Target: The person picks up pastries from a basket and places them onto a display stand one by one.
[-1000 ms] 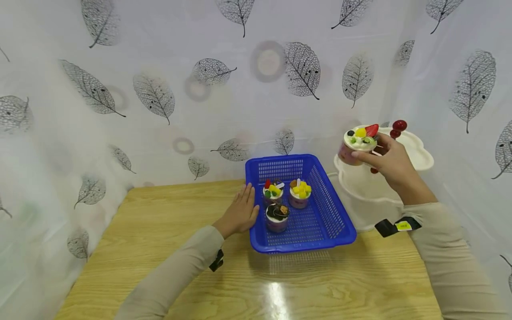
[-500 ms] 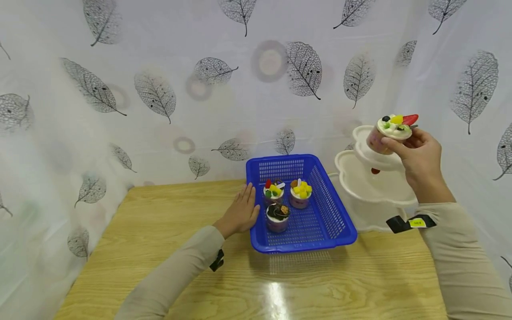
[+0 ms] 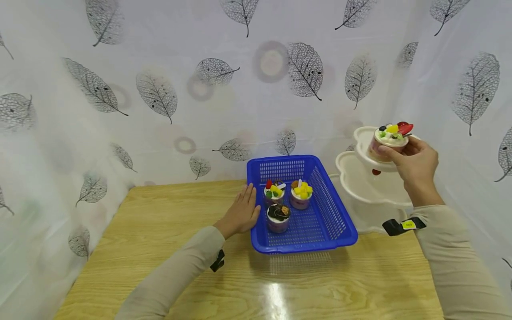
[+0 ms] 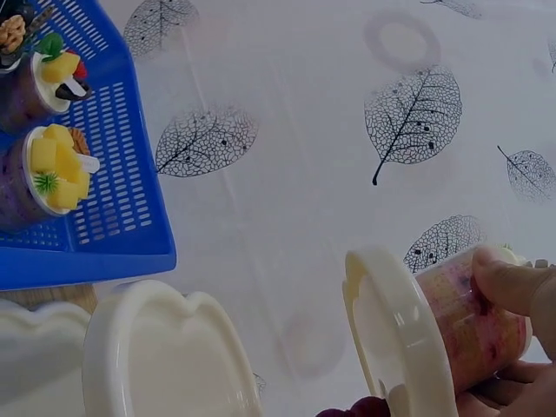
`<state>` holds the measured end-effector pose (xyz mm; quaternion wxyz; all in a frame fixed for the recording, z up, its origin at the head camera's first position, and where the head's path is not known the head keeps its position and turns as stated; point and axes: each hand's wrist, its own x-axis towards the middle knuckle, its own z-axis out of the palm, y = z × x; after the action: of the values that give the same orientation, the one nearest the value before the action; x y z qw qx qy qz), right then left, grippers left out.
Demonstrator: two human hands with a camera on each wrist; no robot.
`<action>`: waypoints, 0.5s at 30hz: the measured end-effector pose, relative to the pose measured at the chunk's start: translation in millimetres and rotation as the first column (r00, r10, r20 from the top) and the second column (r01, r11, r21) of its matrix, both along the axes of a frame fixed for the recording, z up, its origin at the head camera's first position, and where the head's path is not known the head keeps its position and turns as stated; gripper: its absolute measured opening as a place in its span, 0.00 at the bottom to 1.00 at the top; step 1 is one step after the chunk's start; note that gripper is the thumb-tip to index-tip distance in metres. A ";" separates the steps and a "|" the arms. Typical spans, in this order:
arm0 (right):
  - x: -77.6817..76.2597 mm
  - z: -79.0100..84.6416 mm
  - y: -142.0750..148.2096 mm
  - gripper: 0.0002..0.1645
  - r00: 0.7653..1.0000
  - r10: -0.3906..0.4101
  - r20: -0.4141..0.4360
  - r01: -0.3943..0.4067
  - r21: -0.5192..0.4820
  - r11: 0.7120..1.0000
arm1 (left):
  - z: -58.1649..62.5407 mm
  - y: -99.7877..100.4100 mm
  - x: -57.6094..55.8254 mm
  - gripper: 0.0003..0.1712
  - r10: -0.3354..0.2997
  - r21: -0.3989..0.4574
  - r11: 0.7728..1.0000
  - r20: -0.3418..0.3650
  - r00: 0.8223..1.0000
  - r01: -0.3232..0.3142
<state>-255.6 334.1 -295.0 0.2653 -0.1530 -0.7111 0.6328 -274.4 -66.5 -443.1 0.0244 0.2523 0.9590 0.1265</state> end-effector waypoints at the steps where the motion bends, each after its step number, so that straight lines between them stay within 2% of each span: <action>1: -0.5 -0.7 0.1 0.47 1.000 0.003 0.005 -0.003 0.012 1.000 | 0.0 -0.1 0.1 0.36 -0.001 0.002 1.000 -0.002 1.000 0.001; 6: -2.2 -4.0 1.6 0.45 0.999 0.012 0.043 -0.015 0.080 0.997 | -0.5 -0.5 0.2 0.36 -0.007 0.013 1.000 -0.009 1.000 0.007; 10: -2.0 -5.3 3.2 0.47 0.996 0.026 0.084 -0.036 0.123 0.992 | -0.9 -0.6 0.5 0.36 -0.006 0.006 1.000 -0.005 1.000 0.006; 15: -0.2 -3.7 3.3 0.51 0.983 0.030 0.179 -0.076 0.257 0.963 | 0.2 -0.6 1.4 0.36 -0.005 0.015 1.000 -0.008 1.000 0.005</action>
<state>-255.8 337.5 -298.7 0.2034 -0.1517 -0.8129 0.5242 -273.0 -67.1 -442.9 0.0191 0.2554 0.9575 0.1329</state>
